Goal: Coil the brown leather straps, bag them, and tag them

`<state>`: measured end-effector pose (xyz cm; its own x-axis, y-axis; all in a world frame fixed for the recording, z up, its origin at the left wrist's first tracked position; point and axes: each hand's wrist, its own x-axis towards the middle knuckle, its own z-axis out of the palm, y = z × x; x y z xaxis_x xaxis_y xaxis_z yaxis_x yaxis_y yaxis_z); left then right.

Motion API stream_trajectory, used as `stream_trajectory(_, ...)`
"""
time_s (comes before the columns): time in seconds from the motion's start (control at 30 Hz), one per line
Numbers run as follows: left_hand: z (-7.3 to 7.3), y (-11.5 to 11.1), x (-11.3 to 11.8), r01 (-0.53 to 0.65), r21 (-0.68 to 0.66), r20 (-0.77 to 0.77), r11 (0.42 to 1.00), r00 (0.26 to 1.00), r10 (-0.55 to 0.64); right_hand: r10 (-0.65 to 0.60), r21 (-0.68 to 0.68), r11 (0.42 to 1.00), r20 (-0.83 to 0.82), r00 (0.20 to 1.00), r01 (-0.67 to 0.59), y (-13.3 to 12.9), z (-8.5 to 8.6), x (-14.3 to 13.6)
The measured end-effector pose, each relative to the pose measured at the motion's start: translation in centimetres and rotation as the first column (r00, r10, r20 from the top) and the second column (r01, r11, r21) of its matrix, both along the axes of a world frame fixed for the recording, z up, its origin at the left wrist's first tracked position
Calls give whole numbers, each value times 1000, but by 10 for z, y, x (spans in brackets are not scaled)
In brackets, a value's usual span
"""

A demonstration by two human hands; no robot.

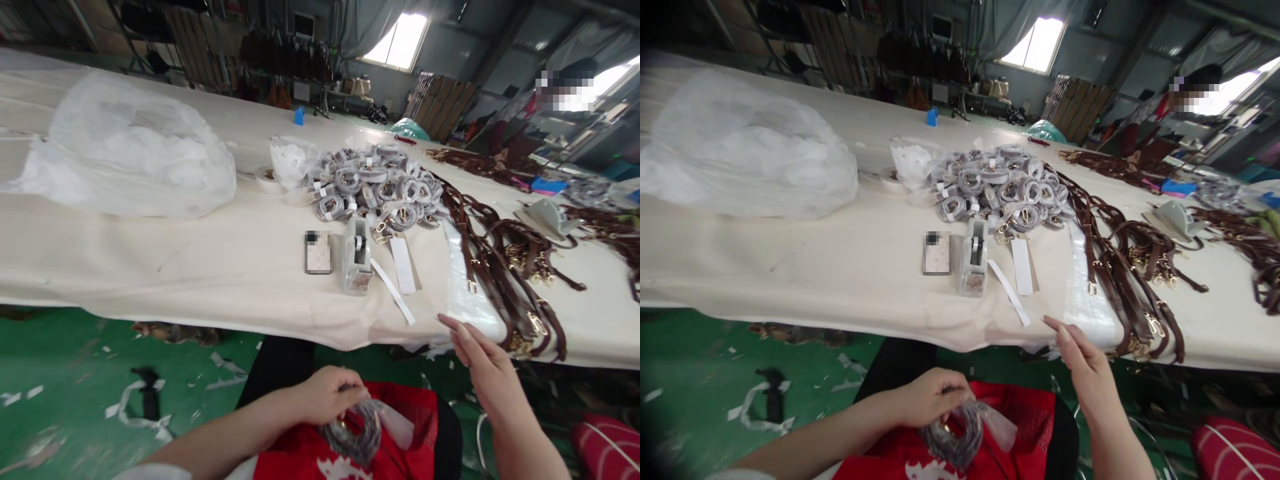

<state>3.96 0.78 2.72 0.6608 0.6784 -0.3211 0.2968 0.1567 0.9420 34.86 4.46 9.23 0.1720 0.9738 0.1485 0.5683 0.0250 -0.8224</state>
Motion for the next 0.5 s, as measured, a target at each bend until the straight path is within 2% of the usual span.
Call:
stream_trajectory(0.07,0,1,0,31,-101,37,994,999,-27,-5,-105,994,-131,991,-9,-27,9,0)
stream_trajectory(0.13,0,3,2,58,-125,67,990,996,-50,-4,-156,987,-195,981,-27,-52,20,-3)
stream_trajectory(0.23,-1,7,9,89,-129,21,988,996,-87,120,-230,958,-208,971,-168,-76,35,-10)
stream_trajectory(0.3,-3,10,14,103,-130,-14,986,994,-106,293,-283,903,-143,945,-323,-84,43,-16)
stream_trajectory(0.4,-3,12,20,115,-103,-25,988,993,-119,555,-345,787,35,831,-511,-85,53,-23)
stream_trajectory(0.5,-2,11,22,124,-100,-38,987,991,-128,664,-377,727,171,728,-575,-83,59,-25)
